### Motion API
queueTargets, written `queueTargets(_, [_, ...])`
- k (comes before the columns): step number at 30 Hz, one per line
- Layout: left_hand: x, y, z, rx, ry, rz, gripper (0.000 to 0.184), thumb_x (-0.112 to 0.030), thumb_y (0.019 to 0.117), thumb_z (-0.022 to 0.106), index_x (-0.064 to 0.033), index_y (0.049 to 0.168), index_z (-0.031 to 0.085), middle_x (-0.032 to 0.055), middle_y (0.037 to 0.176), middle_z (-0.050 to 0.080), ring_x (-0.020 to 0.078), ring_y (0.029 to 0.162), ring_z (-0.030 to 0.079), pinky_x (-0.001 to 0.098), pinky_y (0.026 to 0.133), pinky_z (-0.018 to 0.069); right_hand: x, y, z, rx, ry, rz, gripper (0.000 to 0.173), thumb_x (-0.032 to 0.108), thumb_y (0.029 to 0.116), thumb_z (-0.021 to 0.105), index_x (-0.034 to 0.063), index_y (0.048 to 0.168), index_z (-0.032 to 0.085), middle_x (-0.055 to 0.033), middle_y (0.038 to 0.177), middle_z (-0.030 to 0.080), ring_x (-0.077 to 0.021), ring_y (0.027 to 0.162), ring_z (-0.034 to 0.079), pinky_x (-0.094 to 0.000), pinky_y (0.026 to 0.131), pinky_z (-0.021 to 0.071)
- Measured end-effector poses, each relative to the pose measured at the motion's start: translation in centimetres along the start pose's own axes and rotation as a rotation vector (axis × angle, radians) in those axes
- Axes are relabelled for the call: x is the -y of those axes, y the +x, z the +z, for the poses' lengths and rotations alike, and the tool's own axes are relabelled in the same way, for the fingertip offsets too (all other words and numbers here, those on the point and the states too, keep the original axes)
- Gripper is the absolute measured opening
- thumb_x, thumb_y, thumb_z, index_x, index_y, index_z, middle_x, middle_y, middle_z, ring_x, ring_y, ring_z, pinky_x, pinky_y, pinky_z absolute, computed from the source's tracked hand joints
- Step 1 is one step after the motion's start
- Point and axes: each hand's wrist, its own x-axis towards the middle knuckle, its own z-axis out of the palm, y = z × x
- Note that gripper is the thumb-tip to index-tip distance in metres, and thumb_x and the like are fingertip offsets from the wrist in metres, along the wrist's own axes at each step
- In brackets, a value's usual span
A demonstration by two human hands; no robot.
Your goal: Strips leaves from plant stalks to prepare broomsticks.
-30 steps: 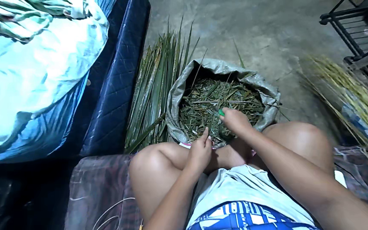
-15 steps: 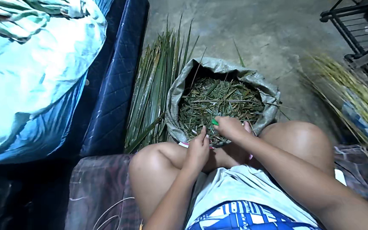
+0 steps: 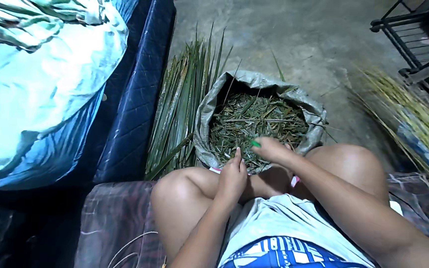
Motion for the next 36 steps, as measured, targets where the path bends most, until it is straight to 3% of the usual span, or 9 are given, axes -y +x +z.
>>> queueTargets(2, [0.0,0.1,-0.3,-0.019,-0.016,-0.015,0.044,-0.017,0.1112,0.035,0.0029,0.147,0.051,0.0223,0.126,0.067,0.032,0.116,0.066,0.0473,0.105,0.048,0.8,-1.6,1.7,0.118,0.038,-0.071,0.03,0.026,0.1102,0.047,0.0002,0.111,0.062,-0.0155,0.094,0.059,-0.0262,0.082,0.059,-0.0466,0.076,0.048])
queueTargets(4, [0.1,0.0,-0.3,-0.052,-0.01,-0.013,0.039,-0.016,0.1102,0.037,0.0066,0.128,0.063,0.0231,0.12,0.068,0.0317,0.111,0.066,0.0475,0.1,0.0497,1.3,-2.4,2.7,0.116,0.003,-0.077,0.029,0.025,0.1093,0.047,0.0008,0.111,0.063,-0.0167,0.096,0.062,-0.0288,0.088,0.062,-0.0491,0.079,0.0496])
queueTargets(9, [-0.2,-0.3,0.0,0.001,0.049,0.007,0.049,-0.018,0.1113,0.035,-0.0046,0.158,0.038,0.0221,0.131,0.065,0.0327,0.122,0.064,0.0474,0.108,0.0462,0.4,0.1,0.8,-0.144,-0.161,0.095,0.036,0.027,0.1083,0.049,0.002,0.131,0.063,-0.0253,0.125,0.067,-0.0434,0.12,0.064,-0.0636,0.098,0.048])
queueTargets(14, [0.0,0.0,0.2,0.008,-0.039,0.002,0.048,-0.019,0.1121,0.034,-0.005,0.158,0.038,0.0194,0.123,0.069,0.03,0.112,0.067,0.0468,0.103,0.0494,-0.8,1.4,-1.3,-0.16,-0.047,0.07,0.032,0.028,0.108,0.05,0.0025,0.12,0.066,-0.023,0.109,0.068,-0.0394,0.105,0.066,-0.0603,0.089,0.0503])
queueTargets(19, [0.9,0.6,-0.5,-0.051,-0.262,-0.048,0.039,-0.017,0.1105,0.037,-0.0002,0.136,0.061,0.0116,0.097,0.068,0.0169,0.076,0.06,0.0376,0.074,0.051,0.7,-2.0,2.6,0.106,0.034,-0.121,0.028,0.026,0.1083,0.049,0.0013,0.107,0.063,-0.0158,0.092,0.061,-0.0287,0.084,0.061,-0.0497,0.076,0.0486])
queueTargets(21, [1.0,0.5,-0.4,-0.05,-0.276,-0.037,0.037,-0.017,0.1106,0.038,0.0005,0.131,0.063,0.0092,0.093,0.066,0.0135,0.068,0.056,0.0342,0.067,0.0491,0.9,-2.1,2.7,0.076,0.001,-0.104,0.029,0.025,0.1083,0.048,0.0005,0.111,0.063,-0.0184,0.098,0.064,-0.032,0.091,0.063,-0.0525,0.08,0.0495])
queueTargets(25, [0.7,0.4,0.0,0.019,-0.297,-0.01,0.045,-0.018,0.1127,0.034,-0.0043,0.154,0.044,0.0054,0.1,0.071,0.0079,0.061,0.051,0.0272,0.057,0.0436,0.7,-0.4,1.1,-0.057,-0.188,0.005,0.035,0.028,0.1085,0.048,0.0019,0.125,0.063,-0.0238,0.122,0.067,-0.041,0.118,0.064,-0.0613,0.097,0.0481])
queueTargets(32, [0.8,0.0,0.1,0.029,-0.384,0.012,0.044,-0.016,0.1124,0.034,-0.0047,0.153,0.045,0.0016,0.091,0.069,0.0051,0.054,0.045,0.024,0.051,0.0394,-1.3,2.5,-1.3,-0.333,-0.104,0.142,0.032,0.028,0.1077,0.054,0.0027,0.122,0.065,-0.0253,0.113,0.07,-0.0448,0.111,0.067,-0.0648,0.09,0.0506])
queueTargets(36, [0.8,0.0,-0.2,0.039,-0.533,-0.002,0.043,-0.016,0.1125,0.033,-0.0031,0.152,0.044,0.0017,0.087,0.068,0.0044,0.05,0.044,0.0226,0.048,0.0383,-0.8,0.7,-1.2,-0.198,-0.018,-0.013,0.029,0.026,0.1073,0.052,0.002,0.116,0.066,-0.022,0.102,0.067,-0.0387,0.098,0.066,-0.06,0.085,0.0503])
